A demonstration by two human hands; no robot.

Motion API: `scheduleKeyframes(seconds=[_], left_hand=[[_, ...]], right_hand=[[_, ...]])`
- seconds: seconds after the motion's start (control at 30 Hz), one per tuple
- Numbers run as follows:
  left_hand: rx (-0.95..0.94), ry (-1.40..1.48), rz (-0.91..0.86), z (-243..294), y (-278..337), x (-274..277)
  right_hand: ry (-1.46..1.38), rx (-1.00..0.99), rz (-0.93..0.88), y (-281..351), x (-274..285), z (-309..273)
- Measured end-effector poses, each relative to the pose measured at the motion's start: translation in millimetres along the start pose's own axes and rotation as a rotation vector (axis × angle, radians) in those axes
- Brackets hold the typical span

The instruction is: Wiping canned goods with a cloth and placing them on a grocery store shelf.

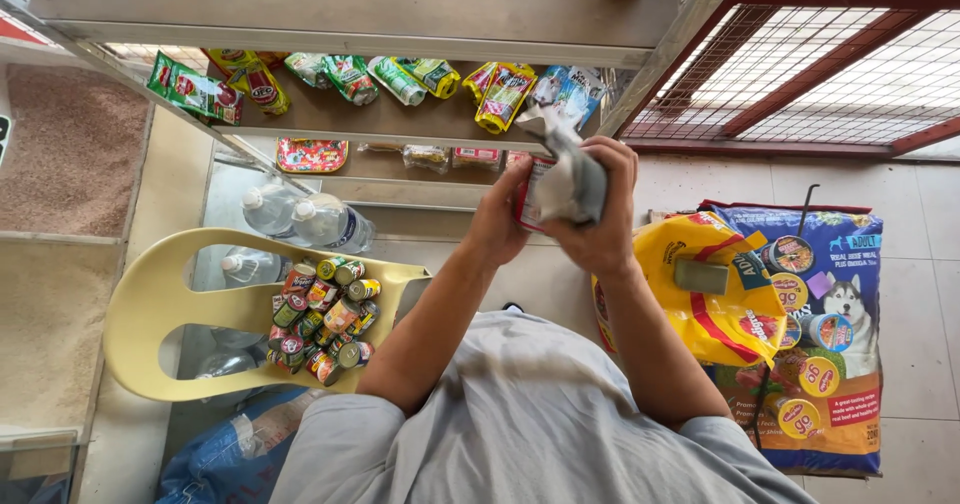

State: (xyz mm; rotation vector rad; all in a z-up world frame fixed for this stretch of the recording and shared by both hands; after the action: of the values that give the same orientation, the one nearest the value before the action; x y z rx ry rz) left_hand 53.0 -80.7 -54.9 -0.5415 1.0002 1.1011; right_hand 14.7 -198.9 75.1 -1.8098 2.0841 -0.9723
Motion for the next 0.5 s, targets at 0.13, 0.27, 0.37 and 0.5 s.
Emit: scheduleKeyframes(seconds=[0.13,0.27,0.37,0.5], left_hand=[[-0.018,-0.03,0.087,14.8,3.7,3.4],[0.032,0.066,0.092,22.1,-1.2,1.5],[0.126,-0.003,0.124,25.4,5.6,3.5],[0.132,-0.113,0.058,38.2,1.5,8.5]], right_hand=[[-0.001,0.169,-0.159,16.1,-17.7,-9.9],[-0.029,0.183,-0.135,7.5,-22.4,-1.3],[0.011,0.194,-0.108,-1.5,-22.3,5.2],[0.005,0.173,-0.087,-19.2,-28.2,15.1]])
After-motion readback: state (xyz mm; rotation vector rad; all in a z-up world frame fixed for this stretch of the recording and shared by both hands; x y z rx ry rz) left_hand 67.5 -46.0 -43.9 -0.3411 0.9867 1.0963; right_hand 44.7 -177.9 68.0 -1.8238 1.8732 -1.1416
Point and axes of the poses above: each hand's wrist, its own y-axis away from the middle knuckle, its own x-axis out of the back of the hand, z = x × y, the point moved 7 cm from there along -y, towards the middle knuckle, and after that the axes turned 3 degrees about -z, right-handed, at the moved point
